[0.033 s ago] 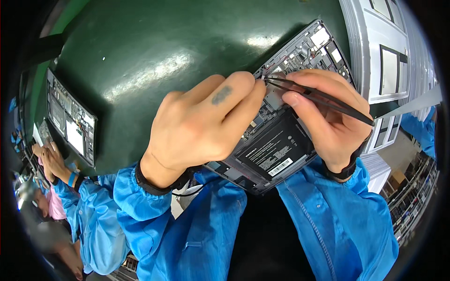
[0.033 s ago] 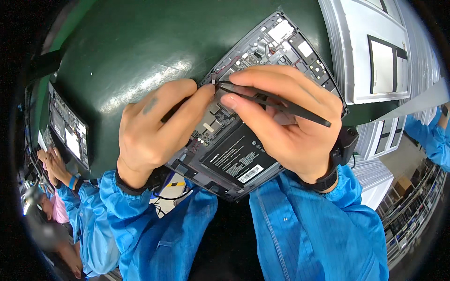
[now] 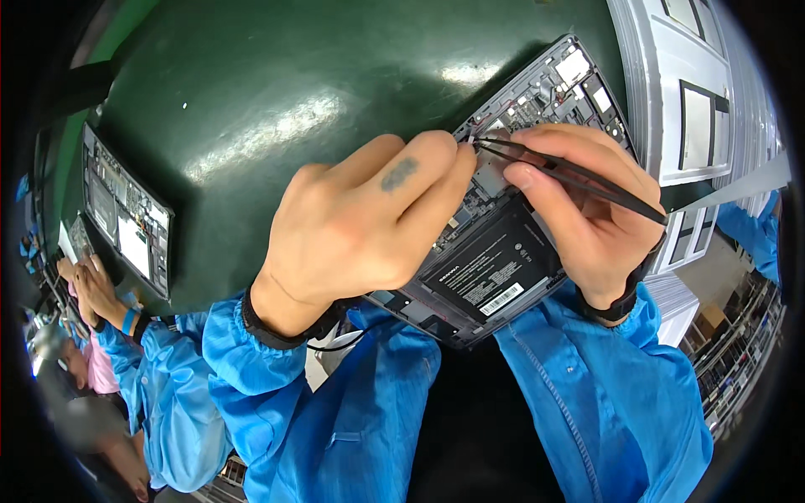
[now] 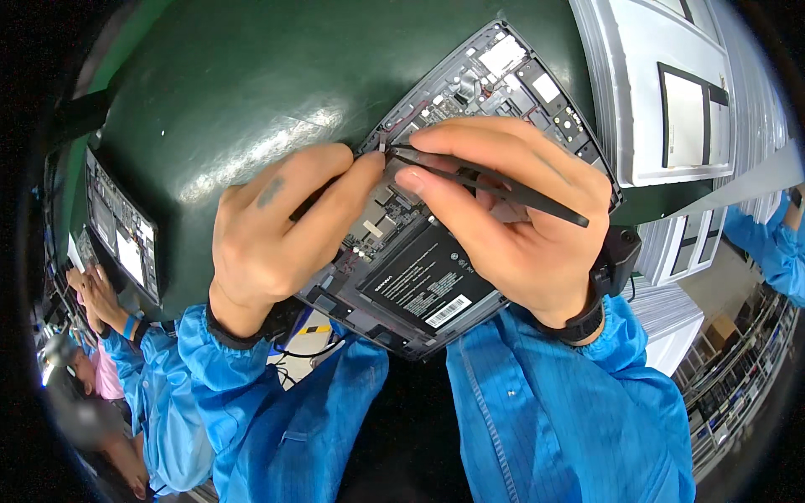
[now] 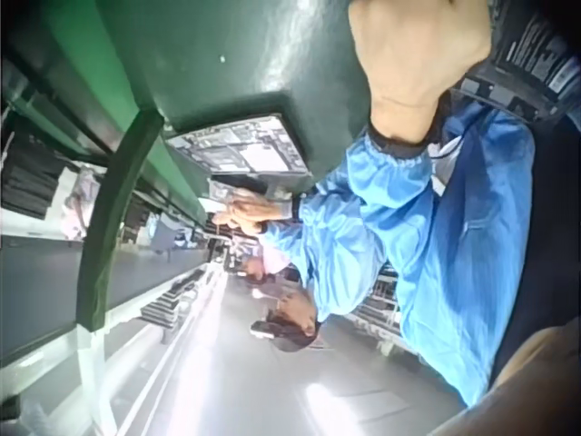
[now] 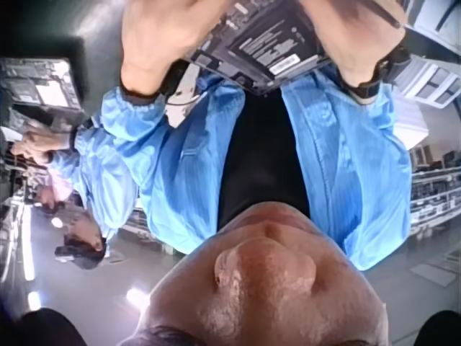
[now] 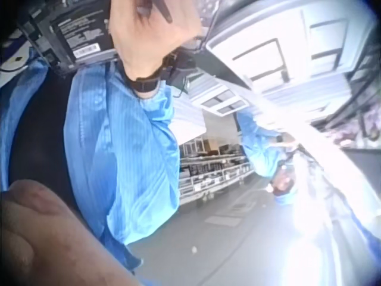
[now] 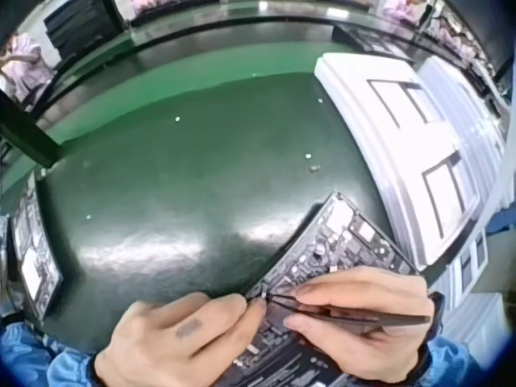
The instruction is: Assembling electronic tablet/device internal components and applying labels.
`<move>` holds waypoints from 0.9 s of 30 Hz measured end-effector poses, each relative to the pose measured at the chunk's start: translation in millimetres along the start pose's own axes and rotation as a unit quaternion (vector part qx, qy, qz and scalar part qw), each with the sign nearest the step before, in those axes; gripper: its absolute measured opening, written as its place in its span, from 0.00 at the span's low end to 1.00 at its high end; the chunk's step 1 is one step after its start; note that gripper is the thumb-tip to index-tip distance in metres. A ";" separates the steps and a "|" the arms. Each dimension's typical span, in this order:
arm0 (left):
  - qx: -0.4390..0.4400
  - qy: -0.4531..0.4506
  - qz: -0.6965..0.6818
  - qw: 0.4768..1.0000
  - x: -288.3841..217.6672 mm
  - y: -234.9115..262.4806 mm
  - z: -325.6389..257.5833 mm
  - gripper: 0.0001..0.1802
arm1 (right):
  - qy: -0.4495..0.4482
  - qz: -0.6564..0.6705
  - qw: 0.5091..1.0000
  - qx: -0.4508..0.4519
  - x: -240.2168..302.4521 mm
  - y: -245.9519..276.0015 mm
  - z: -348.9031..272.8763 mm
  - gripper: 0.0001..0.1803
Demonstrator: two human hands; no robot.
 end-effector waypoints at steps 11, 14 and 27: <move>0.004 -0.033 0.027 0.999 -3.4 -1.8 0.6 0.20 | 0.019 0.023 0.999 0.010 -2.8 -2.4 3.8 0.13; 0.001 -0.025 0.013 1.000 -2.8 -2.7 0.4 0.20 | 0.018 0.018 0.999 0.029 -2.3 -2.8 4.7 0.13; -0.001 -0.016 0.003 1.000 -3.8 -5.7 1.3 0.20 | 0.034 0.030 0.999 0.014 -5.6 2.9 2.4 0.13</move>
Point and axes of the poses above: each hand's wrist, its own z-axis towards the middle knuckle, its own y-axis out of the back of the hand, x = y × z, the point moved 6 cm from there along z, towards the middle knuckle, and after that the axes turned 10 degrees about z, right-handed, at the moved point
